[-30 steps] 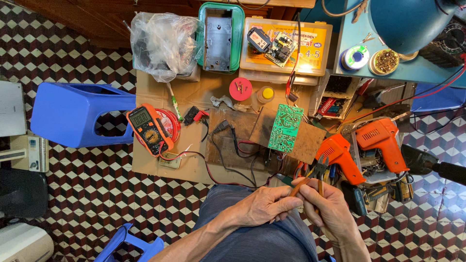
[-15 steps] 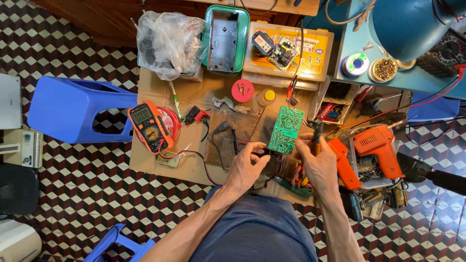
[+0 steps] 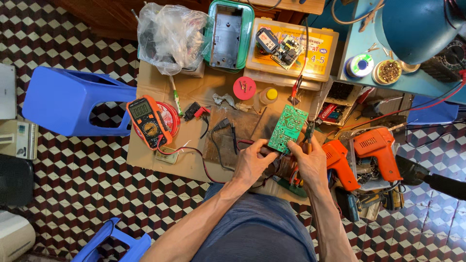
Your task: The person works on a green circuit board at a cluttered electronics workbench. They use pliers to trim component leads, inspect a small cylindrical component under a desk lamp, and apply heat with an orange heat gun to the board. A multimeter and various tools are visible on the table.
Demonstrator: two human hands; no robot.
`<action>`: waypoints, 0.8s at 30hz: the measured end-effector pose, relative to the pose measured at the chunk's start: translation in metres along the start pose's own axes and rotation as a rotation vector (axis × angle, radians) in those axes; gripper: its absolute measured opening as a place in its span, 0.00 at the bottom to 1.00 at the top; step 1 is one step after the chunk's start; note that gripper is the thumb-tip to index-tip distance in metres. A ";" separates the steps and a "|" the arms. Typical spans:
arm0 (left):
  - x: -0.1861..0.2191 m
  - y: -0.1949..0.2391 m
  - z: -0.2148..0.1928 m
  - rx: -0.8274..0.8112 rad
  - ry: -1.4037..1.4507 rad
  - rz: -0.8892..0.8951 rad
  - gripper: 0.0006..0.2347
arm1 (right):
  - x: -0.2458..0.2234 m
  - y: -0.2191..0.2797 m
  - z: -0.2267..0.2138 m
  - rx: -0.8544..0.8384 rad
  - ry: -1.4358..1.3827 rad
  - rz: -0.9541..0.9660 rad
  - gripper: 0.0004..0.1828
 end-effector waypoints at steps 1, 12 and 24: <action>0.001 -0.001 0.001 0.000 -0.017 0.009 0.13 | 0.003 -0.001 -0.002 0.005 0.006 0.009 0.30; 0.002 -0.003 0.003 0.097 -0.083 0.299 0.10 | 0.015 -0.011 -0.015 -0.115 -0.250 0.100 0.30; -0.009 -0.031 0.003 -0.221 0.441 0.016 0.13 | 0.006 -0.012 -0.014 -0.130 -0.310 0.108 0.29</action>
Point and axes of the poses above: each hand's wrist, its own y-axis away from the middle knuckle, its own z-axis out of the palm, x = y × z, the point moved 3 cm from there along -y, towards the middle knuckle, and after that the axes turned 1 degree about y, right-handed, at the moved point
